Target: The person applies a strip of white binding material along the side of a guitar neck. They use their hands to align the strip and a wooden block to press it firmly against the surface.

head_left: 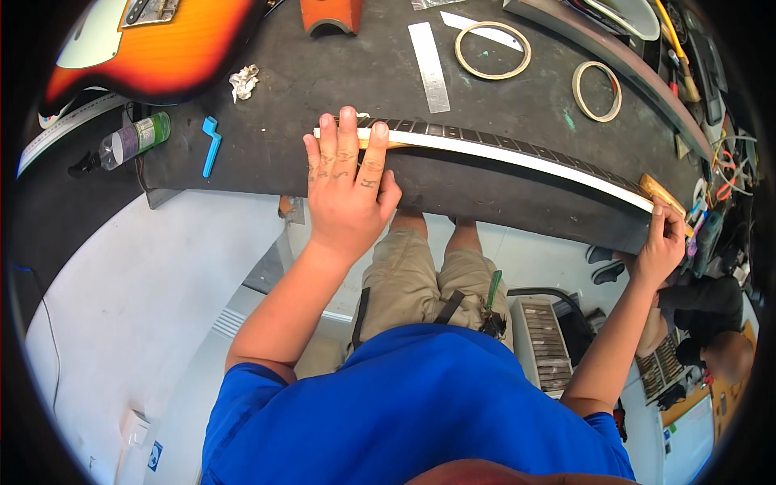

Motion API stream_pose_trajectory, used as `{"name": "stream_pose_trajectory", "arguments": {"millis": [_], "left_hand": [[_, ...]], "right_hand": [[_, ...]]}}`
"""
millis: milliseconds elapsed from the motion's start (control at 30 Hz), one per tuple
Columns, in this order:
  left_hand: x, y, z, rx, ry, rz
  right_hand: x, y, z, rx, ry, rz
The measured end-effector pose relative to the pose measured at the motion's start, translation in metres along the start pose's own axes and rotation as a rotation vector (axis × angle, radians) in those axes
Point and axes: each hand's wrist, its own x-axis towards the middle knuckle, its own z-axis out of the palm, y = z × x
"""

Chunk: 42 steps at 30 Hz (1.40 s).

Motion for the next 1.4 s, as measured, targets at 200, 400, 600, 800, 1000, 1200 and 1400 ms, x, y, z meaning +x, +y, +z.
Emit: {"name": "stream_pose_trajectory", "arguments": {"millis": [200, 400, 600, 800, 1000, 1200, 1400], "left_hand": [[0.002, 0.003, -0.002, 0.005, -0.009, -0.007], [0.001, 0.004, -0.002, -0.011, -0.022, -0.017], [0.006, 0.013, -0.005, -0.007, -0.058, -0.037], [0.008, 0.018, -0.006, -0.004, -0.091, -0.052], [0.01, 0.023, -0.008, 0.005, -0.106, -0.066], [0.01, 0.036, -0.013, 0.06, -0.219, -0.07], [0.015, 0.046, -0.008, -0.002, -0.186, -0.061]], "right_hand": [[0.002, 0.007, -0.001, -0.06, 0.029, -0.011], [0.0, 0.001, 0.003, -0.095, 0.051, -0.007], [0.0, 0.004, 0.003, -0.099, 0.073, 0.028], [-0.002, -0.013, 0.015, -0.096, 0.118, -0.012], [0.0, -0.016, 0.015, -0.184, 0.144, 0.006], [-0.001, -0.01, 0.016, -0.151, 0.154, 0.025], [-0.001, -0.002, 0.013, -0.117, 0.144, 0.009]]}}
